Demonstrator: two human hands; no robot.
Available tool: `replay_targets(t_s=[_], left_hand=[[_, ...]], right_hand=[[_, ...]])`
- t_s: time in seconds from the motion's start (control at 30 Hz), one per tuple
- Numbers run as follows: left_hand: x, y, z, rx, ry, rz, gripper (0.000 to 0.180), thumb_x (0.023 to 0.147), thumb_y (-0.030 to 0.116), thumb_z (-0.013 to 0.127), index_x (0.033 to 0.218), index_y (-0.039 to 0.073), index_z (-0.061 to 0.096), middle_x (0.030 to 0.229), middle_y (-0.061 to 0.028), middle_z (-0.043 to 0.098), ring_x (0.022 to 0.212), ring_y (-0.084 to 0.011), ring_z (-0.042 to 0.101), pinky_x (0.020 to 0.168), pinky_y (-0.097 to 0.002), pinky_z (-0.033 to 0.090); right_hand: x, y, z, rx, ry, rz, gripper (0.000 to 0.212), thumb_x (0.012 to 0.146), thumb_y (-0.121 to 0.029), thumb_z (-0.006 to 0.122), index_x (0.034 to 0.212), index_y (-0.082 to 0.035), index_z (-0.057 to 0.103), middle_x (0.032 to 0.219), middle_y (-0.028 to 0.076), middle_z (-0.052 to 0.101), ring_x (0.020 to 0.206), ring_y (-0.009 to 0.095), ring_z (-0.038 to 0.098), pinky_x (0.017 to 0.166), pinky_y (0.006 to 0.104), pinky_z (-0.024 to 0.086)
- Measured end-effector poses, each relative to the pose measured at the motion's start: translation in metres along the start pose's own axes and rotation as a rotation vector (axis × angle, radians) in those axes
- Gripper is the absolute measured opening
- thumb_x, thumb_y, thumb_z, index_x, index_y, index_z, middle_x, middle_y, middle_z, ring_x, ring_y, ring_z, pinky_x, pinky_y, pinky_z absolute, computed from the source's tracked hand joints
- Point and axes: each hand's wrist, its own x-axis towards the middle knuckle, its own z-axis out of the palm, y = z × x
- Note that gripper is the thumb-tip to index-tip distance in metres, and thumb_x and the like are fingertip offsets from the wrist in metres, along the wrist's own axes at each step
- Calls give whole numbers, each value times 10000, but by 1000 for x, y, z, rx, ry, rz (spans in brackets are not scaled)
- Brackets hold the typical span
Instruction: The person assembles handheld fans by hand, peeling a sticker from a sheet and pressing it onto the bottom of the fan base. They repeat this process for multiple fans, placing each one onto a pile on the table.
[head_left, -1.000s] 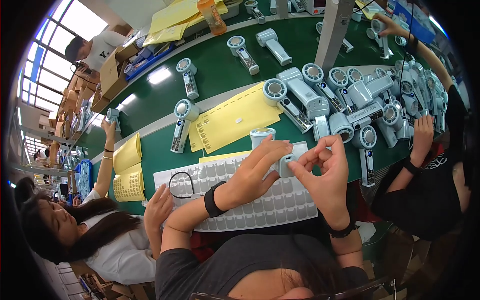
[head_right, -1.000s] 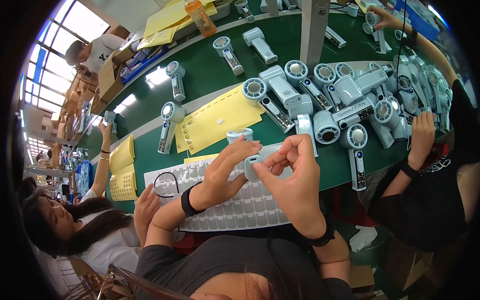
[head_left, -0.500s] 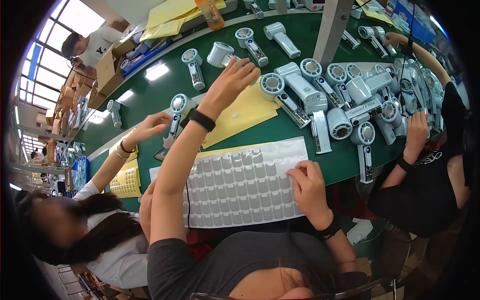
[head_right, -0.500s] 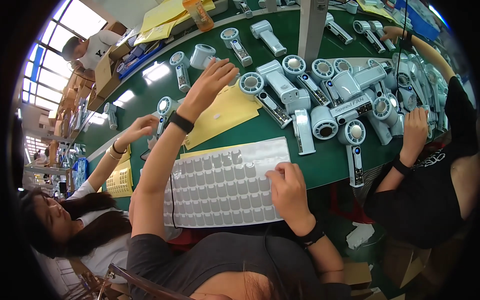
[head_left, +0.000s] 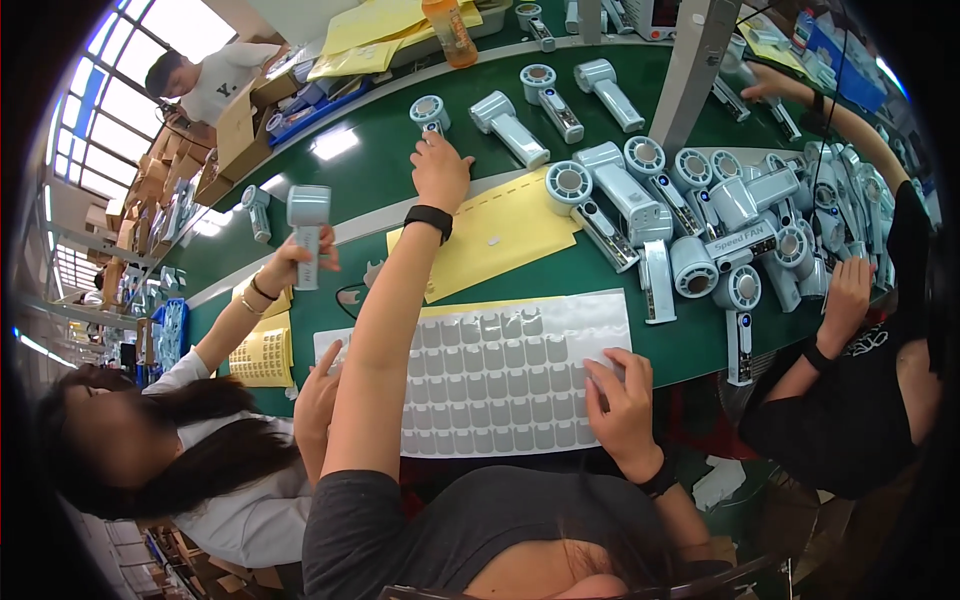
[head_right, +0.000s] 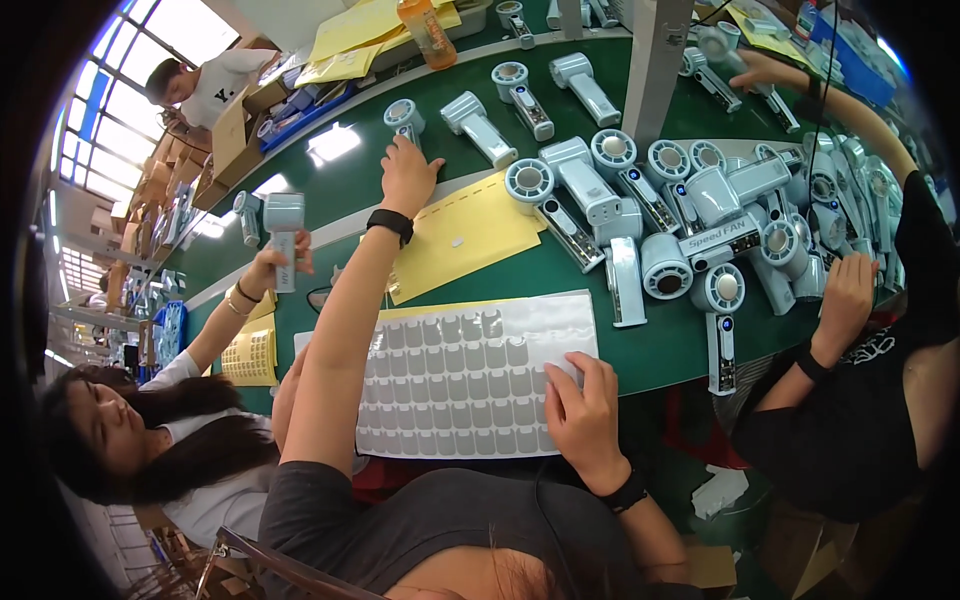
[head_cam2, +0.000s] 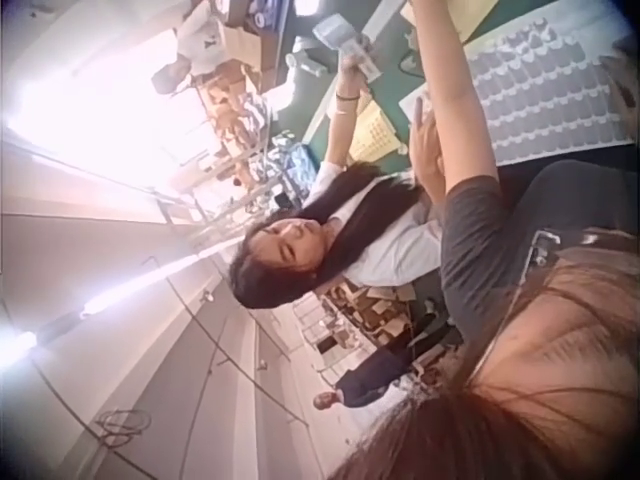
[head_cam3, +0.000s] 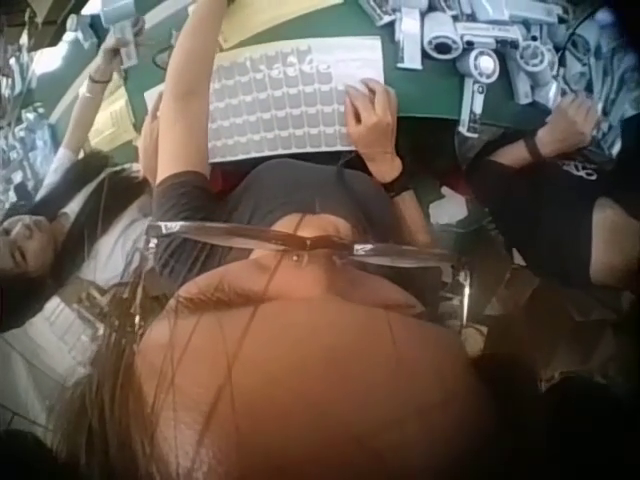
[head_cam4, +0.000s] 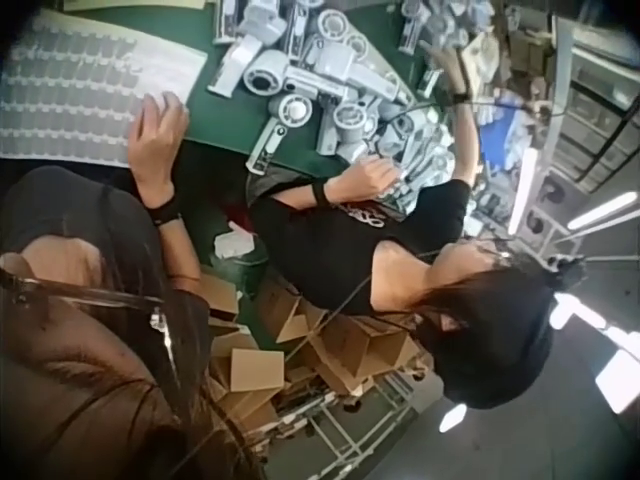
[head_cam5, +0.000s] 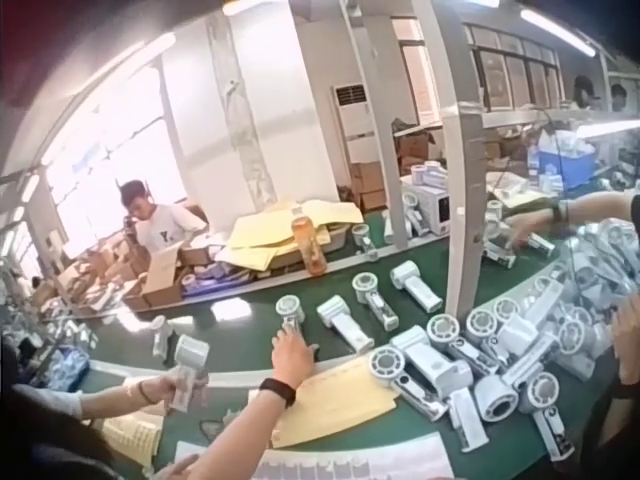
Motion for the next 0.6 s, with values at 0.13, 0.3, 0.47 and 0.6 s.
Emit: replay_targets(t_s=[0.13, 0.3, 0.47, 0.6], left_hand=[[13, -29, 19, -137, -41, -53, 575, 742, 162, 780, 1183, -5, 451, 1044, -220, 604, 937, -366, 620, 769, -441, 526], [8, -25, -25, -403, 382, 129, 337, 777, 132, 763, 996, -7, 547, 937, -188, 640, 772, -297, 630, 659, -377, 504], [-39, 21, -75, -605, 324, 240, 251, 756, 64, 766, 921, 9, 585, 983, -143, 668, 725, -194, 612, 601, -312, 475], [-89, 35, -98, -780, 411, 496, 407, 683, 19, 804, 1020, 17, 576, 1076, -125, 670, 730, -193, 607, 609, -284, 487]], right_hand=[[2, -1, 2, 37, -20, -3, 150, 749, 57, 660, 861, -30, 611, 1046, 113, 579, 980, 310, 540, 754, 362, 472], [2, 4, 1, 282, -22, 103, 151, 775, 46, 682, 869, -38, 600, 941, 93, 604, 876, 239, 578, 734, 306, 466], [12, 3, -10, 828, -101, 507, 149, 826, 45, 681, 897, -42, 582, 833, 39, 604, 761, 105, 569, 721, 231, 445], [33, -13, -36, 998, -116, 603, 216, 834, 63, 670, 967, -49, 540, 851, 20, 599, 782, 57, 550, 723, 200, 437]])
